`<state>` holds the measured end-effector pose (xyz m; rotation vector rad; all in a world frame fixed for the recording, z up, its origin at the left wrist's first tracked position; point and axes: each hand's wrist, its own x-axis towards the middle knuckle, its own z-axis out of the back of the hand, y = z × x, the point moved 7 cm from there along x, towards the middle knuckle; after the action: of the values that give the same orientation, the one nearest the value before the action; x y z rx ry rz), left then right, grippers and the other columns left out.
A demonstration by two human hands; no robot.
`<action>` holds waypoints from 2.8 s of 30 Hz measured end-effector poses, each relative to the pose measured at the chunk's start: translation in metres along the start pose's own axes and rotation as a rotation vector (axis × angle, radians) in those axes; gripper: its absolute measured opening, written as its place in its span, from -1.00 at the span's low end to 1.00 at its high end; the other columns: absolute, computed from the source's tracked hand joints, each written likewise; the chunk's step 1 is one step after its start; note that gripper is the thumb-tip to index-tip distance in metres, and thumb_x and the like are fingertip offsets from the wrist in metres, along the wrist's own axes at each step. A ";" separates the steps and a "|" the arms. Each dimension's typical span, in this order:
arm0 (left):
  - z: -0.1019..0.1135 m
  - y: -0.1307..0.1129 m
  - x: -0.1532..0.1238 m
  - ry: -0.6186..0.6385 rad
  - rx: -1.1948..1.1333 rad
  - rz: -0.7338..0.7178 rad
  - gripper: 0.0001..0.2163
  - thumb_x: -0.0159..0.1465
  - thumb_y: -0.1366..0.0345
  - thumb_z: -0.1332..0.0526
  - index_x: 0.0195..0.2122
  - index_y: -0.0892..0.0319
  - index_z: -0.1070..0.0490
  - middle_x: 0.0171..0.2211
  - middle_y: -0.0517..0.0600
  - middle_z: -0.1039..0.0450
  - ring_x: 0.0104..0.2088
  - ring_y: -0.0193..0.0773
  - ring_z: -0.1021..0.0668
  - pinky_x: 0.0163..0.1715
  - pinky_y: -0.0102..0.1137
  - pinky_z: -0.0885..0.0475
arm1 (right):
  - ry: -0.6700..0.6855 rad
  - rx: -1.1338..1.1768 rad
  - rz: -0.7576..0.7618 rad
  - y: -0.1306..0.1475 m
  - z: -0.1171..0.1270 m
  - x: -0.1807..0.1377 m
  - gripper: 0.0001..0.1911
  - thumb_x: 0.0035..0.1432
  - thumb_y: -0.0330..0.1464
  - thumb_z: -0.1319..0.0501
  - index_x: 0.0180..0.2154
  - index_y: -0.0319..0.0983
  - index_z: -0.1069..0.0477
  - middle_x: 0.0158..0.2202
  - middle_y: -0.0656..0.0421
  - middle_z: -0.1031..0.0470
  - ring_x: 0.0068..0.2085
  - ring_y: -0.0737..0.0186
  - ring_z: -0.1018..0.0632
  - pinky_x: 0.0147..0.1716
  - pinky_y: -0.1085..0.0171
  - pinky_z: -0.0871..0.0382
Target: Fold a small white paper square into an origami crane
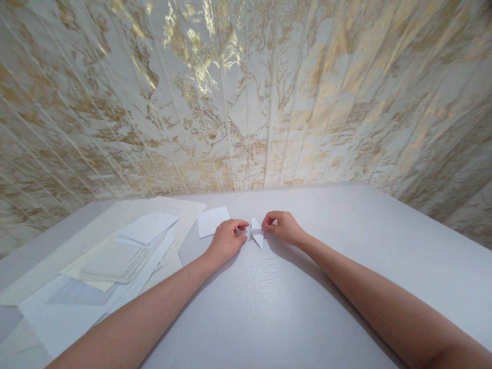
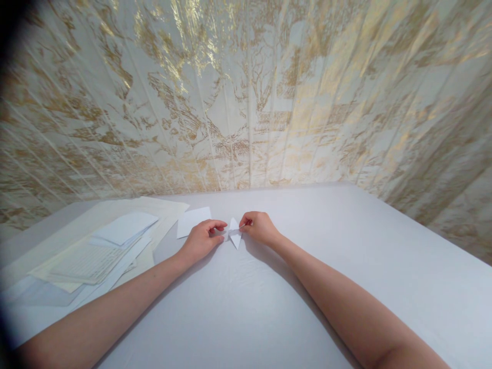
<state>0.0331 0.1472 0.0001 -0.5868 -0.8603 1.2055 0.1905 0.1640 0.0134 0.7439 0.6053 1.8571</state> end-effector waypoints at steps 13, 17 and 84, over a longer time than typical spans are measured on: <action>-0.003 -0.006 -0.004 0.038 -0.091 0.001 -0.59 -0.13 0.46 -0.28 -0.19 0.12 -0.42 -0.39 -0.09 -0.42 -0.41 -0.33 -0.42 -0.33 -0.43 -0.27 | 0.007 -0.034 0.074 0.023 -0.009 -0.008 -0.91 -0.08 -0.51 -0.19 -0.51 -0.26 -0.45 -0.49 0.18 -0.50 -0.41 0.28 -0.46 -0.34 0.34 -0.24; -0.003 -0.005 -0.004 0.006 -0.127 0.019 -0.56 -0.11 0.46 -0.26 -0.14 0.11 -0.37 -0.45 -0.14 -0.40 -0.53 -0.41 -0.37 -0.43 -0.48 -0.25 | -0.006 -0.059 0.085 0.027 -0.009 -0.009 -0.92 -0.07 -0.50 -0.20 -0.50 -0.26 -0.45 -0.48 0.18 -0.51 -0.40 0.28 -0.47 -0.34 0.34 -0.24; -0.007 -0.008 -0.004 0.047 0.092 -0.044 -0.68 -0.02 0.49 -0.17 -0.21 0.15 -0.42 -0.15 0.00 -0.45 -0.16 -0.20 -0.46 -0.15 -0.31 -0.37 | 0.037 -0.105 0.007 -0.002 0.012 0.007 -0.90 -0.20 -0.53 -0.25 -0.52 -0.25 -0.42 -0.56 0.26 -0.43 -0.48 0.37 -0.42 -0.45 0.41 -0.25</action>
<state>0.0427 0.1414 0.0015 -0.5176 -0.7707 1.1809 0.1985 0.1721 0.0214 0.6448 0.5241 1.8972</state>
